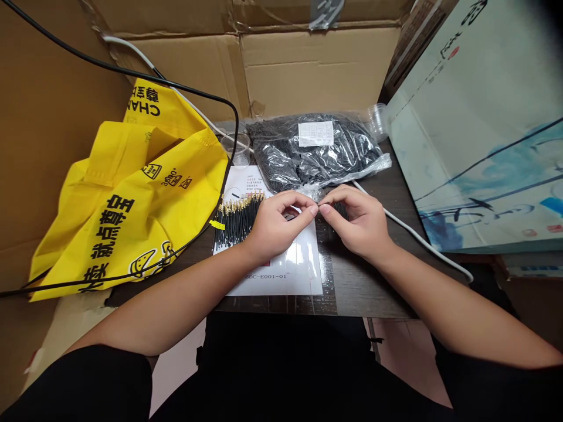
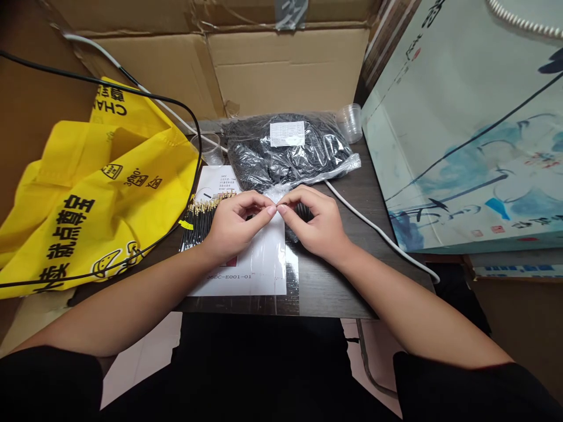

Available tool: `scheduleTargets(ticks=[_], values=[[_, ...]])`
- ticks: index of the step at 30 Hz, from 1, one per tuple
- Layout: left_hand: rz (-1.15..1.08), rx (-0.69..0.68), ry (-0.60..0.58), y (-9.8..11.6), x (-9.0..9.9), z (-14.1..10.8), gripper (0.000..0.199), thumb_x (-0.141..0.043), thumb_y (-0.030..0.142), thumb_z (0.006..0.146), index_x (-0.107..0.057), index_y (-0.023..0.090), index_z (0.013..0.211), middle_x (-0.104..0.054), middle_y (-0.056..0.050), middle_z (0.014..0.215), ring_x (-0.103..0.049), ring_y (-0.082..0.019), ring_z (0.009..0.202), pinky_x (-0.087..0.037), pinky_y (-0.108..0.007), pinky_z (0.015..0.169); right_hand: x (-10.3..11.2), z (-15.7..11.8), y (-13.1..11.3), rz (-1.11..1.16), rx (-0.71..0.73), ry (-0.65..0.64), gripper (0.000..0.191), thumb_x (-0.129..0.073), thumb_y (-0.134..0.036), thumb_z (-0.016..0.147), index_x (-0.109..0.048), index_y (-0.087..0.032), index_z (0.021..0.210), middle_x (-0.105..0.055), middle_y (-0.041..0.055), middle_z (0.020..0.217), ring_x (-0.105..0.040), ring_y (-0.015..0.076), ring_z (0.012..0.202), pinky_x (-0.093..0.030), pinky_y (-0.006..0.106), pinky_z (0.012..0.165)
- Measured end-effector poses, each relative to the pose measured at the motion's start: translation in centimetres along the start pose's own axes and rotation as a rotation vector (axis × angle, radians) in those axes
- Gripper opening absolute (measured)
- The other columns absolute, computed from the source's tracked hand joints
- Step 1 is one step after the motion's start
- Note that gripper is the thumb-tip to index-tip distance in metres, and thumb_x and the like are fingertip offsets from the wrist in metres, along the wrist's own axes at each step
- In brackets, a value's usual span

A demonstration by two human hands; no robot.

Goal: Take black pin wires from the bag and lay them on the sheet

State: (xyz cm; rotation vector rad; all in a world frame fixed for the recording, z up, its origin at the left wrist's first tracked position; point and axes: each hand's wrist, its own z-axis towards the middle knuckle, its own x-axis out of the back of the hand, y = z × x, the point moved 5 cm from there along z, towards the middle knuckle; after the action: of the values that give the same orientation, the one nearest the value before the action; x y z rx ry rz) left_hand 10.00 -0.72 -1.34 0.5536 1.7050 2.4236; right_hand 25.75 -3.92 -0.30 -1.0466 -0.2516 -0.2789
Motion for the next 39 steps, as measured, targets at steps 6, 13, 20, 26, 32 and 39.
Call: scheduleTargets(ticks=[6,13,20,26,32,39], values=[[0.024,-0.041,0.014,0.1,0.0,0.0,0.009,-0.07,0.026,0.085,-0.072,0.017,0.082,-0.071,-0.001,0.081,-0.064,-0.009,0.075,-0.052,-0.019,0.066,-0.3,-0.2,0.7,0.129,-0.102,0.005,0.002,-0.067,-0.024,0.087,-0.068,-0.022,0.087,-0.065,0.0013,0.085,-0.06,0.0157,0.081,-0.047,0.033,0.077],[0.144,-0.121,-0.041,0.3,0.4,0.1,0.023,-0.07,0.037,0.087,-0.074,0.02,0.101,-0.07,-0.006,0.102,-0.066,-0.013,0.095,-0.056,-0.024,0.074,0.4,0.2,2.0,0.285,-0.243,0.027,0.006,-0.072,-0.027,0.084,-0.07,-0.021,0.082,-0.07,0.0016,0.092,-0.064,0.0148,0.087,-0.052,0.033,0.083],[0.243,-0.207,0.147,0.6,2.1,0.4,0.033,-0.045,0.043,0.1,-0.07,0.023,0.109,-0.057,-0.009,0.123,-0.055,-0.019,0.121,-0.051,-0.038,0.102,5.2,1.3,4.2,0.306,-0.504,0.038,0.013,-0.073,-0.03,0.08,-0.065,-0.021,0.077,-0.073,0.0042,0.087,-0.067,0.0157,0.072,-0.059,0.038,0.075],[0.232,-0.223,0.16,0.8,2.3,0.4,0.039,-0.039,0.041,0.102,-0.073,0.023,0.101,-0.059,-0.008,0.117,-0.056,-0.017,0.116,-0.048,-0.037,0.105,7.6,1.5,5.4,0.125,-0.578,-0.008,0.022,-0.073,-0.03,0.076,-0.064,-0.021,0.094,-0.067,0.003,0.074,-0.066,0.0184,0.068,-0.057,0.039,0.068],[0.224,-0.207,0.146,0.6,2.3,0.5,0.039,-0.039,0.041,0.102,-0.073,0.023,0.096,-0.061,-0.008,0.111,-0.058,-0.017,0.11,-0.046,-0.038,0.102,7.8,1.0,5.9,-0.397,-0.541,-0.168,0.047,-0.07,-0.028,0.077,-0.059,-0.025,0.122,-0.066,-0.0017,0.068,-0.062,0.0173,0.063,-0.048,0.036,0.063],[0.236,-0.221,0.164,0.7,2.5,0.4,0.04,-0.039,0.041,0.102,-0.07,0.021,0.085,-0.063,-0.005,0.096,-0.059,-0.016,0.096,-0.047,-0.037,0.091,7.4,0.9,5.9,-0.716,-0.466,-0.194,0.048,-0.069,-0.026,0.077,-0.058,-0.027,0.124,-0.072,-0.0003,0.075,-0.066,0.0217,0.07,-0.045,0.037,0.066]])
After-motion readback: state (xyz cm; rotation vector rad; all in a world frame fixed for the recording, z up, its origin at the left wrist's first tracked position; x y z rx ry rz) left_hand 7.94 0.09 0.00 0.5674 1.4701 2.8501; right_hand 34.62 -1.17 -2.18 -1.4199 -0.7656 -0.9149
